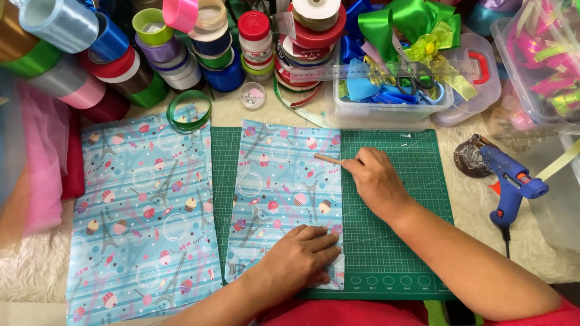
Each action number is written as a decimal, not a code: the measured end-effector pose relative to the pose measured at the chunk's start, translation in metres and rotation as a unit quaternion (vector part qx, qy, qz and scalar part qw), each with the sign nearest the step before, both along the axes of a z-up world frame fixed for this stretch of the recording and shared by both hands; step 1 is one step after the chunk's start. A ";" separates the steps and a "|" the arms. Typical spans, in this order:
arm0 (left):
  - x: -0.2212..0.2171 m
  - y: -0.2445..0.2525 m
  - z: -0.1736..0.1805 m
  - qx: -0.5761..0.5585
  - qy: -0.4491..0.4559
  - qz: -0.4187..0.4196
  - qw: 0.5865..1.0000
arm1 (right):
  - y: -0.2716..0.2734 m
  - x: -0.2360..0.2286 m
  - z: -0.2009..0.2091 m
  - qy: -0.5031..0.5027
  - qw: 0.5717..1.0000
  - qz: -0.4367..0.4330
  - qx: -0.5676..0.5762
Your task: Finalizing and organizing patterned paper bags by folding, aligning with a pencil, and stacking them on a cutting mat.
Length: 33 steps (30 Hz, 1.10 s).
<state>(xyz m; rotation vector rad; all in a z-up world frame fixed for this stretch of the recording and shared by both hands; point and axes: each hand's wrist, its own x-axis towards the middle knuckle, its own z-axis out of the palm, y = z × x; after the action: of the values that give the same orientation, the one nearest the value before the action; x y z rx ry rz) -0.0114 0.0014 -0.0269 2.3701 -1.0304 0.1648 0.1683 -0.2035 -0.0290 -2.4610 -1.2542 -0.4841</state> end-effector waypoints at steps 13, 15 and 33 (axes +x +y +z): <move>0.016 0.008 0.017 -0.024 0.031 0.017 0.999 | 0.011 -0.002 0.015 0.089 0.995 -0.002 0.052; 0.019 0.007 0.013 0.102 0.026 0.085 0.991 | 0.014 -0.027 0.023 0.153 0.986 0.036 0.048; 0.027 0.008 -0.003 0.049 0.068 0.019 0.996 | 0.030 0.032 -0.022 -0.014 0.997 -0.062 0.038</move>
<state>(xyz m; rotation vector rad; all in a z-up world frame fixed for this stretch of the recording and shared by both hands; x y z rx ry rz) 0.0160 0.0095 -0.0301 2.4524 -0.9503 -0.0351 0.1999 -0.1737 -0.0510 -2.4867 -1.0767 -0.5904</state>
